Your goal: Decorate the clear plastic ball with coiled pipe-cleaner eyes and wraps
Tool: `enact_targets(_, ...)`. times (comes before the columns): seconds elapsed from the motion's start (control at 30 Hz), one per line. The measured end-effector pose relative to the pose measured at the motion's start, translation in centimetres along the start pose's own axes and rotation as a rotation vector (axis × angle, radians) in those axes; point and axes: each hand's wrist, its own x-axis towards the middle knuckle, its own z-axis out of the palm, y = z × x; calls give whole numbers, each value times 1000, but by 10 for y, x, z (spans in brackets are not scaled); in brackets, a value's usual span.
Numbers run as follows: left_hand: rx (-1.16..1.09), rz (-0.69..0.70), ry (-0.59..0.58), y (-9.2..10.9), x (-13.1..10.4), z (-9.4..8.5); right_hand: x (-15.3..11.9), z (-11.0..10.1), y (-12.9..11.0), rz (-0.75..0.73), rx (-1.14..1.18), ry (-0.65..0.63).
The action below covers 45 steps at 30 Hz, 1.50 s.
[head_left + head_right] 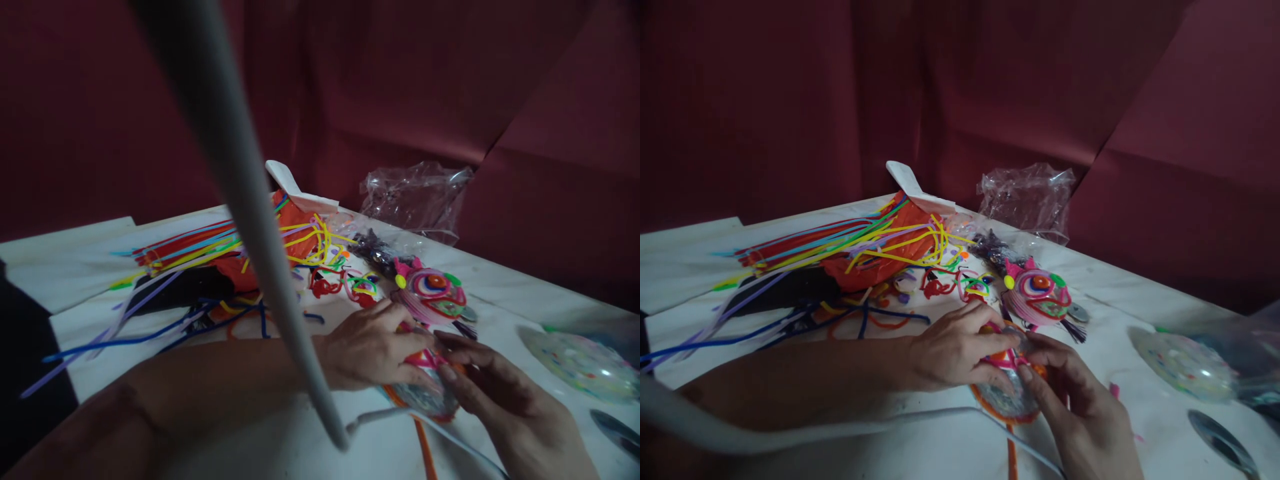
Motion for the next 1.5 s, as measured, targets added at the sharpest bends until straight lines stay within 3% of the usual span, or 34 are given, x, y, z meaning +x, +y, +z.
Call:
enact_targets(0.27,28,-17,7,0,1,0,0,2,-2,-22,71,10)
enact_targets(0.5,27,11,19,2,-1,9,11,-17,1,72,38,-277)
enact_targets(0.73,-102,-32,2,4,2,6,1,-6,-15,109,101,-179)
enact_targets(0.83,-226,-38,-79,2,4,-4,-2,-3,-24,126,101,-173)
enact_targets(0.97,-374,-71,-205,-5,12,-29,2,-5,-23,113,106,-186)
enact_targets(1.1,-432,-215,-392,-18,18,-57,5,-8,-14,134,126,-183)
enact_targets(1.17,-527,-249,-412,-24,19,-63,6,-8,-11,153,128,-178)
enact_targets(1.27,-685,-341,-359,-28,19,-58,8,-9,-9,164,123,-172)
enact_targets(1.43,-689,-468,-280,-21,16,-34,10,-10,-14,141,71,-257)
enact_targets(1.5,-790,-544,-258,-21,14,-25,8,-10,-19,108,56,-235)
